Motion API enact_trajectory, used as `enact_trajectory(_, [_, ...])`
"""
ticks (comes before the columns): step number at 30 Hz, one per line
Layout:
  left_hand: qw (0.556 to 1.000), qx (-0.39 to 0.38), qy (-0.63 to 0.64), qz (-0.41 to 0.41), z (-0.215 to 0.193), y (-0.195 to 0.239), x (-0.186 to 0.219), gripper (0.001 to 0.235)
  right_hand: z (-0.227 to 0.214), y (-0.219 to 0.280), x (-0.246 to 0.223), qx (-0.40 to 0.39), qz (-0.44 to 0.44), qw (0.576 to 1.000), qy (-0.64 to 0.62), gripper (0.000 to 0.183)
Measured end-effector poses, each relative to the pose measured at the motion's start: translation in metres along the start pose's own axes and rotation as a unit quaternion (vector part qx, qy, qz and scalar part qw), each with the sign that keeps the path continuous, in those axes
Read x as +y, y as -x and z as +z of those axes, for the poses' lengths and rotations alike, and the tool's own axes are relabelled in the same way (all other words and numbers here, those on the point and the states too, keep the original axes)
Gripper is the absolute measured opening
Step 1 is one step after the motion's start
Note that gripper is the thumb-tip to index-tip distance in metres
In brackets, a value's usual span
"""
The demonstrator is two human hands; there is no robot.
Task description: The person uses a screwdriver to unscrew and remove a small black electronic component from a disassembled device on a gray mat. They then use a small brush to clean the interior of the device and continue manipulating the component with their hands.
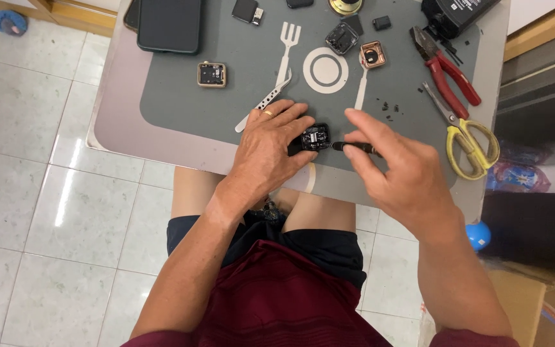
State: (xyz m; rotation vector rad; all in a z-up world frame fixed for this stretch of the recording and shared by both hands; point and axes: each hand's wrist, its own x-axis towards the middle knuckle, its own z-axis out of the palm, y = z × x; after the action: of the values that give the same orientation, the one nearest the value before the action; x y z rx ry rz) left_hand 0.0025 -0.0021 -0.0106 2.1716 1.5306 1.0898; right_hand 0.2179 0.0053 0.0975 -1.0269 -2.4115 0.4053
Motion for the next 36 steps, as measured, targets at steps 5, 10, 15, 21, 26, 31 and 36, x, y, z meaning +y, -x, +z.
enact_trajectory(5, [1.000,0.012,-0.001,0.011,-0.008,-0.002,0.006,0.037,-0.003,-0.005,-0.005,-0.020,-0.019,0.999,-0.043,0.049])
enact_trajectory(10, [1.000,0.002,0.009,0.006,-0.011,-0.002,0.008,0.039,0.006,-0.006,0.006,0.056,-0.070,0.995,0.030,0.037])
enact_trajectory(15, [1.000,-0.006,0.002,0.005,-0.014,-0.002,0.009,0.041,0.002,-0.004,0.004,0.007,-0.074,0.997,-0.008,0.046])
enact_trajectory(21, [1.000,-0.007,0.006,0.012,-0.012,-0.004,0.008,0.040,0.002,-0.007,0.010,0.040,-0.083,0.996,0.021,0.036])
enact_trajectory(26, [1.000,-0.002,0.007,0.015,-0.010,-0.003,0.007,0.043,-0.002,-0.009,0.001,0.003,-0.096,0.995,0.005,0.037])
enact_trajectory(31, [1.000,0.005,-0.004,0.019,-0.009,-0.003,0.006,0.043,-0.011,-0.013,-0.003,-0.009,-0.067,0.998,0.009,0.011])
enact_trajectory(36, [1.000,0.003,-0.003,0.017,-0.008,-0.003,0.006,0.043,-0.009,-0.006,-0.004,-0.006,-0.049,0.998,0.041,0.013])
